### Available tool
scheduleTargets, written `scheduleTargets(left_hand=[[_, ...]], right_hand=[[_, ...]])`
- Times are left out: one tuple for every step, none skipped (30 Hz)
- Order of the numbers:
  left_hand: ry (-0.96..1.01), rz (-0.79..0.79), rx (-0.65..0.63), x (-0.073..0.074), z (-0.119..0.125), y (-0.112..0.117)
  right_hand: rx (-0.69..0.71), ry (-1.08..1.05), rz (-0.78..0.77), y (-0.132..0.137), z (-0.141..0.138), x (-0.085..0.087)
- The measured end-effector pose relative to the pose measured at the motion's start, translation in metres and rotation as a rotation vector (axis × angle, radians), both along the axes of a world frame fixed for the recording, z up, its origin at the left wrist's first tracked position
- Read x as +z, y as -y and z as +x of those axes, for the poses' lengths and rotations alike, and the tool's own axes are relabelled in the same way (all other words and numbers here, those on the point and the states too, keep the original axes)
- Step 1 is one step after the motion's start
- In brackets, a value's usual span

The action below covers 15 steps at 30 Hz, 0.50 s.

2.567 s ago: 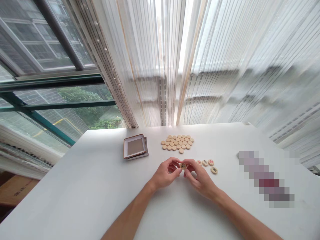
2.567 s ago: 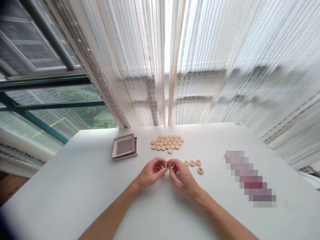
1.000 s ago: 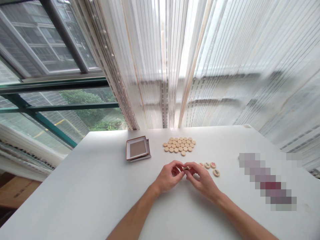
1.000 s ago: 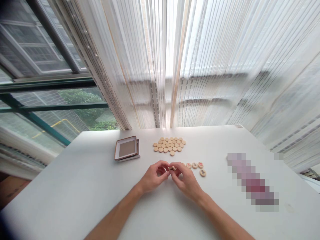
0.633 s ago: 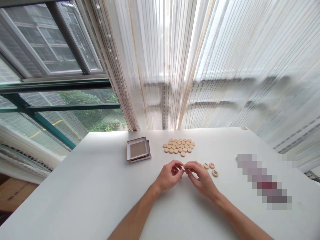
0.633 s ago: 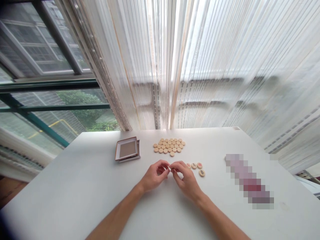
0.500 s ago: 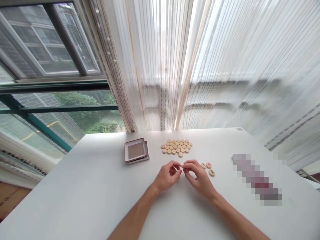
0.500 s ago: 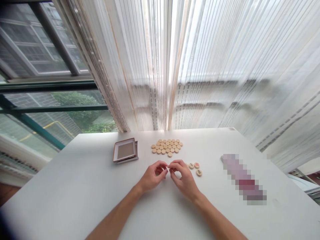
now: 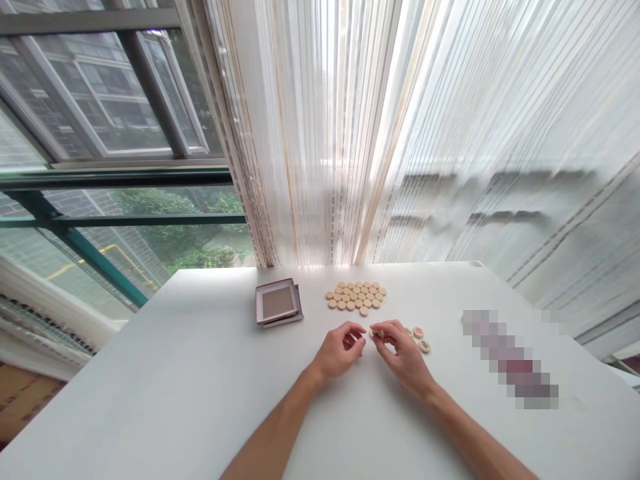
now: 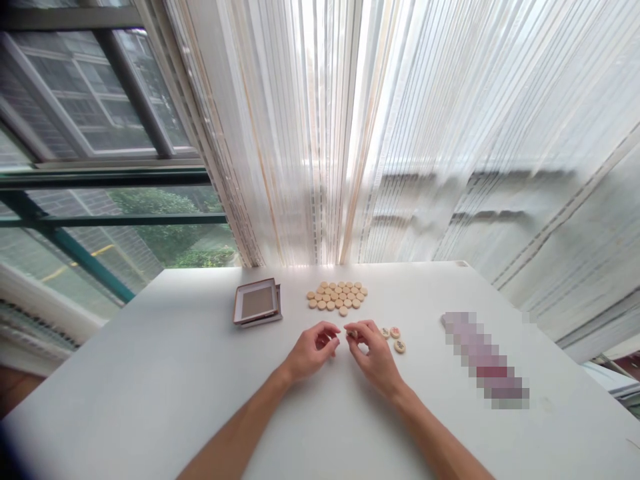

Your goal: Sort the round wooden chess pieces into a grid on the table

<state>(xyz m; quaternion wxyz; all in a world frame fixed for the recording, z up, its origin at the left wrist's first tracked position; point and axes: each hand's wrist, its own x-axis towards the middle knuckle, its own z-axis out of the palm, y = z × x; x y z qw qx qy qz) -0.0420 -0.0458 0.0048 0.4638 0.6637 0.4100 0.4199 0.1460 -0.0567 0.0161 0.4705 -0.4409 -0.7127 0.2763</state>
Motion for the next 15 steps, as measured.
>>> scheduleTargets(left_hand=[[0.003, 0.000, 0.000, 0.000, 0.000, 0.000], [0.006, -0.001, -0.001, -0.001, 0.000, -0.001], [0.011, -0.002, -0.002, -0.001, 0.000, -0.001], [0.017, -0.003, -0.004, -0.002, -0.001, -0.001], [0.023, -0.004, -0.004, -0.003, -0.001, -0.002], [0.030, -0.005, -0.005, -0.003, -0.001, -0.002], [0.036, -0.007, -0.007, -0.003, -0.001, -0.003], [0.040, -0.010, -0.008, -0.004, -0.001, -0.003], [0.041, -0.012, -0.009, -0.004, -0.002, -0.003], [0.039, -0.015, -0.011, -0.004, -0.002, -0.003], [0.035, -0.018, -0.014, -0.004, -0.002, -0.003], [0.030, -0.021, -0.016, -0.004, -0.002, -0.003], [0.027, -0.025, -0.016, -0.004, -0.002, -0.003], [0.024, -0.029, -0.015, -0.003, -0.002, -0.002], [0.022, -0.032, -0.013, -0.003, -0.002, -0.002]], right_hand=[[0.005, 0.006, 0.001, 0.000, -0.001, 0.000], [0.010, 0.010, 0.000, 0.001, -0.001, 0.000], [0.015, 0.013, -0.002, 0.003, -0.001, 0.000], [0.020, 0.015, -0.007, 0.005, -0.001, 0.001], [0.026, 0.017, -0.013, 0.008, 0.001, 0.001], [0.035, 0.023, -0.022, 0.012, 0.003, 0.002], [0.043, 0.033, -0.033, 0.016, 0.007, 0.002], [0.052, 0.046, -0.048, 0.021, 0.012, 0.003], [0.056, 0.066, -0.066, 0.026, 0.019, 0.003], [0.038, 0.080, -0.088, 0.031, 0.027, 0.003], [0.020, 0.083, -0.120, 0.036, 0.035, 0.002], [0.004, 0.073, -0.141, 0.040, 0.045, 0.001], [-0.024, 0.054, -0.150, 0.043, 0.055, -0.001], [-0.048, 0.036, -0.151, 0.046, 0.065, -0.003], [-0.070, 0.023, -0.154, 0.047, 0.075, -0.005]])
